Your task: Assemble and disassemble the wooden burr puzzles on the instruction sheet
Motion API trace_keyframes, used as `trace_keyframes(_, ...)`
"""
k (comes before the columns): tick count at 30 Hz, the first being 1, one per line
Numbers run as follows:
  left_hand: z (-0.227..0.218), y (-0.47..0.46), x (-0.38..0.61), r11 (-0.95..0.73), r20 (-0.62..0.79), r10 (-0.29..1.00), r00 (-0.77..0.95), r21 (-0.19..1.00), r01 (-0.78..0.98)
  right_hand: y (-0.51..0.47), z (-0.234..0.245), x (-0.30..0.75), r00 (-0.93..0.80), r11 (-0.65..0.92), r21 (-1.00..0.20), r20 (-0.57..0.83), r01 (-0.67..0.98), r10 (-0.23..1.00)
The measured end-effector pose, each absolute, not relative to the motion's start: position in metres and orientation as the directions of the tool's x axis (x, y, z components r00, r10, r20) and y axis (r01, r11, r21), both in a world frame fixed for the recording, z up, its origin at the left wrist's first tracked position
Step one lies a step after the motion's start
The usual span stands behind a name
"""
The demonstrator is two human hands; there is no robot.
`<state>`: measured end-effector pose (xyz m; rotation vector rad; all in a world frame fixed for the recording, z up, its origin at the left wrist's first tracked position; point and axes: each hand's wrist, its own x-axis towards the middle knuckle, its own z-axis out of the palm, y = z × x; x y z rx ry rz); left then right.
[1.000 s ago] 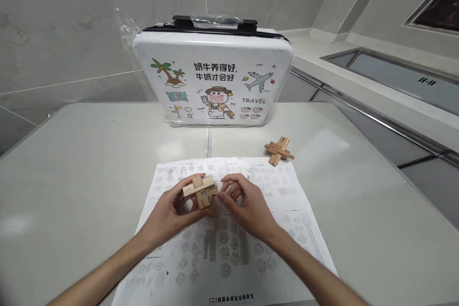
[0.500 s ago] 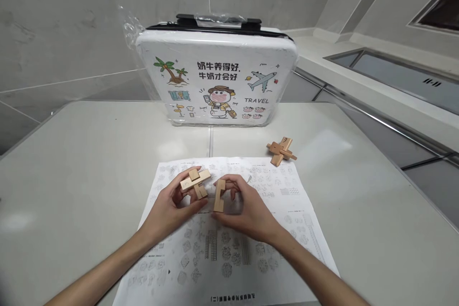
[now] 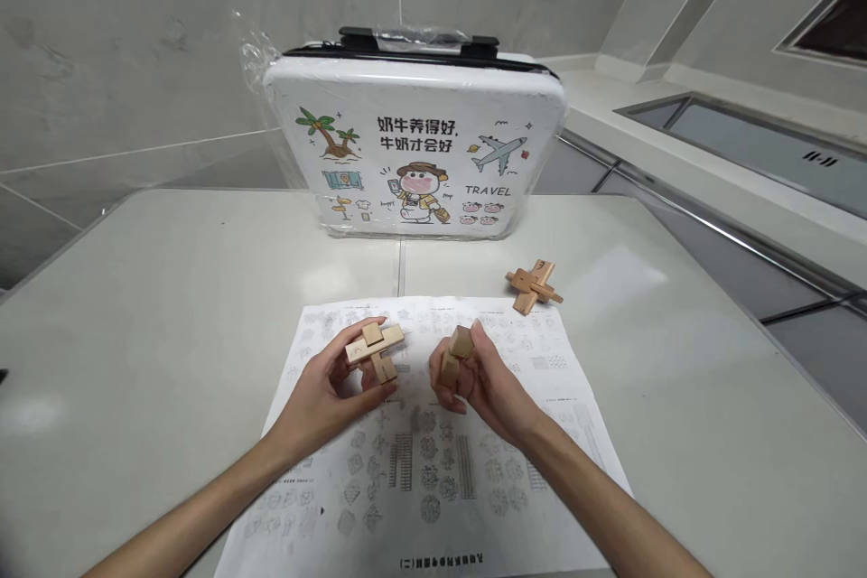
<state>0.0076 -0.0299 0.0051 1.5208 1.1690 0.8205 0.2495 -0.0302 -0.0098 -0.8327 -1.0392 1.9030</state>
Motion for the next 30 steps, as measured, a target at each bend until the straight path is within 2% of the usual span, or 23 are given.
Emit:
trace_keyframes(7,0.005,-0.03,0.008,-0.057,-0.024,0.959,0.281,0.959,0.278,-0.03,-0.01,0.25,-0.408,-0.42,-0.886,-0.316,-0.195,0.856)
trace_keyframes(12,0.005,-0.031,0.009,-0.089,0.012,0.969,0.246,0.948,0.306,-0.032,0.002,0.253,-0.501,-0.462,-0.872,-0.33,-0.164,0.8)
trace_keyframes(16,0.007,-0.032,0.01,-0.097,0.024,0.972,0.232,0.946,0.309,-0.034,0.007,0.254,-0.535,-0.352,-0.934,-0.269,-0.056,0.8)
trace_keyframes(23,0.007,-0.033,0.01,-0.104,0.025,0.967,0.255,0.949,0.299,-0.033,0.002,0.254,-0.478,-0.243,-0.957,-0.289,0.156,0.829)
trace_keyframes(26,0.005,-0.034,0.009,-0.136,0.047,0.96,0.277,0.941,0.31,-0.033,0.001,0.253,-0.391,-0.149,-0.944,-0.261,0.294,0.883)
trace_keyframes(30,0.004,-0.035,0.009,-0.173,0.073,0.951,0.3,0.931,0.321,-0.035,-0.003,0.252,-0.327,0.019,-0.887,-0.149,0.461,0.933)
